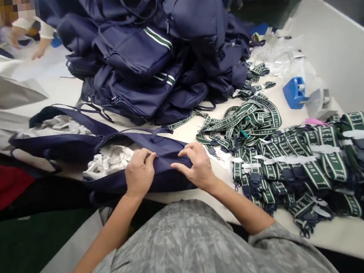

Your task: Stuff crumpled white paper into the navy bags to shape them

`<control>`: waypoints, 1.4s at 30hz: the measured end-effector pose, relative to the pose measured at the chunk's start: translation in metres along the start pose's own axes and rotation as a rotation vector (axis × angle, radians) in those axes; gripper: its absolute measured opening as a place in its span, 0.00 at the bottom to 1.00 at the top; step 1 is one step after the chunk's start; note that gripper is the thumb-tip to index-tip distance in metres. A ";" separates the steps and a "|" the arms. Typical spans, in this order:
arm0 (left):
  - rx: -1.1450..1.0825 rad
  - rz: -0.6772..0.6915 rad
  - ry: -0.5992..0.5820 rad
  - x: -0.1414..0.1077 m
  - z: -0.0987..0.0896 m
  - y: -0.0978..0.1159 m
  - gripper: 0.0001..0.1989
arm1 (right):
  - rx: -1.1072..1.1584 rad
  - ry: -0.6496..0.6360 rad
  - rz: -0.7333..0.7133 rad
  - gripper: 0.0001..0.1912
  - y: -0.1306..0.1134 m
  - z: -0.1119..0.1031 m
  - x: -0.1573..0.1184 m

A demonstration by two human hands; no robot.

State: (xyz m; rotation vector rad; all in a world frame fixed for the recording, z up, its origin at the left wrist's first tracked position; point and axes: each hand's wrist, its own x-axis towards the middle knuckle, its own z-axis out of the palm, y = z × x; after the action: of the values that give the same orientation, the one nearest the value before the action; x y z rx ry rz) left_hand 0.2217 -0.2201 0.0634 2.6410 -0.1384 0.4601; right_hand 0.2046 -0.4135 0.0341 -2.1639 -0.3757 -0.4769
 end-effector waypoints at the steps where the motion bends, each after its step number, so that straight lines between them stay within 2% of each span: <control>1: -0.004 -0.035 -0.078 -0.001 0.007 -0.001 0.10 | -0.022 -0.028 0.006 0.20 0.001 0.003 -0.010; 3: -0.002 -0.066 -0.198 -0.005 0.021 0.000 0.10 | -0.070 -0.111 0.027 0.28 0.006 0.013 -0.028; 5: 0.034 -0.040 -0.235 -0.009 0.033 0.004 0.11 | -0.124 -0.168 0.065 0.32 0.015 0.027 -0.042; 9: 0.211 0.064 -0.171 -0.012 0.046 0.013 0.14 | -0.122 -0.187 0.138 0.20 0.043 0.048 -0.046; 12: 0.299 0.141 -0.120 -0.012 0.049 0.015 0.16 | -0.010 -0.233 0.116 0.13 0.057 0.050 -0.037; 14: 0.315 0.179 -0.079 -0.010 0.050 0.014 0.15 | 0.058 -0.289 0.082 0.12 0.059 0.048 -0.029; 17: 0.303 0.147 -0.049 -0.005 0.048 0.009 0.12 | 0.068 -0.333 0.023 0.13 0.051 0.043 -0.022; 23: 0.211 -0.079 -0.025 0.007 0.023 -0.001 0.09 | -0.042 -0.309 -0.094 0.11 0.023 0.034 -0.010; 28: 0.148 -0.126 0.039 0.012 0.006 -0.005 0.08 | -0.123 -0.285 -0.181 0.08 0.012 0.030 -0.001; 35: 0.066 -0.220 0.044 0.010 0.002 -0.016 0.07 | -0.123 -0.287 -0.213 0.09 0.011 0.028 -0.005; 42: -0.071 -0.290 -0.021 0.005 0.011 -0.018 0.08 | -0.140 -0.251 -0.195 0.12 0.028 0.017 -0.024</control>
State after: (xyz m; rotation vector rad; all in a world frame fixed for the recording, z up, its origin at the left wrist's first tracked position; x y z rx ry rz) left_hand 0.2327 -0.2090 0.0489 2.5415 0.2161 0.3226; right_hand 0.1989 -0.4178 -0.0058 -2.3415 -0.7162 -0.3468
